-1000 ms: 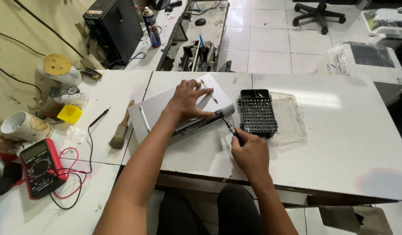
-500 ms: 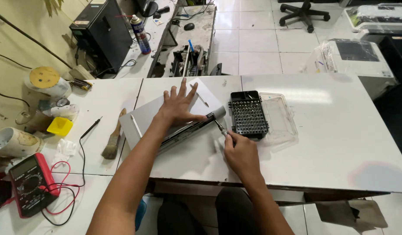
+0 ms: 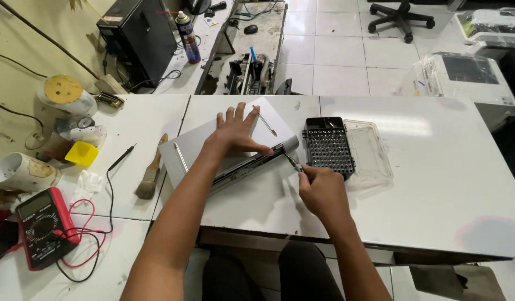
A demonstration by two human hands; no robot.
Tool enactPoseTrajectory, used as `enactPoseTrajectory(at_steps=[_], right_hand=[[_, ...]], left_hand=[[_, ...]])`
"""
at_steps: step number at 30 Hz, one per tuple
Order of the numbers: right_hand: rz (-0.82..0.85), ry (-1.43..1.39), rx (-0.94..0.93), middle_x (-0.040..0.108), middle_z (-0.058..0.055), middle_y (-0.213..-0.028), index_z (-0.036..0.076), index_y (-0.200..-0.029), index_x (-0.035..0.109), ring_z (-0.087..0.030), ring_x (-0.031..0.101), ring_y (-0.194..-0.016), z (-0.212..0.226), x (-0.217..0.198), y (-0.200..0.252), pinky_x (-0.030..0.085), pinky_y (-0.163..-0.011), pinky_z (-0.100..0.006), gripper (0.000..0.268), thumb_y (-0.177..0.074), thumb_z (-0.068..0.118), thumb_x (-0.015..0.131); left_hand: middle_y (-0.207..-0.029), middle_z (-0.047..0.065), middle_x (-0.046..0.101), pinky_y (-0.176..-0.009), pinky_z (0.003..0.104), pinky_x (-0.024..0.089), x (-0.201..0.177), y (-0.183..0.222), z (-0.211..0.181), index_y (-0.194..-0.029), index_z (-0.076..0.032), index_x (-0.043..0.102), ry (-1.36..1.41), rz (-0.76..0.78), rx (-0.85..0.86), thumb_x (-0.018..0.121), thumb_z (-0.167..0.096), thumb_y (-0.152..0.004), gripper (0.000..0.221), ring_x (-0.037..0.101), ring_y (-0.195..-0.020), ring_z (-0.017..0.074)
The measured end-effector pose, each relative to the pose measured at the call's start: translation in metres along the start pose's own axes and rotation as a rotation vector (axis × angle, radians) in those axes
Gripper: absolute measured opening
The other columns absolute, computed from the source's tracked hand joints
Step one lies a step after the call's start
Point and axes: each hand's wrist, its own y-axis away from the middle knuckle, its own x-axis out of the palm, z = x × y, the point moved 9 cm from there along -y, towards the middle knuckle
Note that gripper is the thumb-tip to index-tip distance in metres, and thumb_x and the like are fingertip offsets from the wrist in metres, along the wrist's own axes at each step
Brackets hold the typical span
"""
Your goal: The person uses a screwdriver to remove screws from the back panel of a white Canon printer. They select bits from a case, unscrew fasteners, and place them into the case. The task involves repeated tool selection and screw removal.
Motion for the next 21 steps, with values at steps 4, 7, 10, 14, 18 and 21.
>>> enactPoseTrajectory(at_steps=[4,7,10,14,18,21], right_hand=[[0.004,0.035,-0.002,0.083,-0.016,-0.1,0.013,-0.125,0.084,-0.04,0.078,-0.106,0.004,0.001,-0.002,0.063,-0.091,-0.047,0.038,-0.094,0.028,0.068],[-0.024,-0.046,0.048,0.081,-0.018,-0.083,0.005,-0.112,0.086,-0.039,0.08,-0.09,0.009,0.002,0.001,0.062,-0.077,-0.043,0.032,-0.096,0.024,0.065],[-0.027,-0.053,0.076,0.08,-0.018,-0.079,0.004,-0.102,0.086,-0.041,0.079,-0.089,0.001,0.006,0.003,0.061,-0.076,-0.043,0.039,-0.102,0.025,0.054],[-0.061,-0.036,0.098,0.077,-0.019,-0.073,0.004,-0.091,0.085,-0.043,0.077,-0.082,0.001,0.01,0.009,0.059,-0.07,-0.045,0.038,-0.101,0.027,0.057],[-0.126,0.034,0.077,0.079,-0.02,-0.08,0.004,-0.103,0.086,-0.041,0.078,-0.081,0.006,0.009,0.01,0.06,-0.072,-0.045,0.033,-0.102,0.024,0.059],[-0.18,0.124,0.033,0.081,-0.015,-0.08,0.008,-0.105,0.087,-0.038,0.079,-0.081,0.006,0.005,0.009,0.061,-0.072,-0.044,0.03,-0.1,0.027,0.064]], left_hand=[[-0.181,0.018,0.013,-0.129,0.069,0.01,-0.001,0.0,0.001,-0.176,-0.03,0.016,0.049,-0.026,-0.007,0.067,-0.104,-0.054,0.153,0.015,-0.164,0.0449],[-0.18,0.018,0.016,-0.129,0.066,0.013,-0.001,-0.002,0.002,-0.175,-0.031,0.018,0.055,-0.031,-0.008,0.069,-0.103,-0.053,0.151,0.018,-0.164,0.0424],[-0.178,0.016,0.017,-0.128,0.064,0.016,0.0,-0.004,0.002,-0.174,-0.035,0.021,0.031,-0.041,-0.009,0.068,-0.104,-0.052,0.148,0.02,-0.163,0.0414],[-0.177,0.016,0.019,-0.127,0.062,0.018,0.0,0.0,0.0,-0.173,-0.039,0.023,0.025,-0.049,-0.014,0.066,-0.105,-0.052,0.144,0.022,-0.162,0.0406],[-0.176,0.019,0.023,-0.125,0.063,0.019,-0.003,0.004,-0.003,-0.172,-0.039,0.03,0.048,-0.071,-0.017,0.067,-0.104,-0.055,0.139,0.025,-0.161,0.0424],[-0.177,0.019,0.021,-0.126,0.064,0.019,-0.003,0.001,-0.002,-0.172,-0.041,0.029,0.04,-0.061,-0.02,0.067,-0.104,-0.053,0.14,0.024,-0.161,0.0432]])
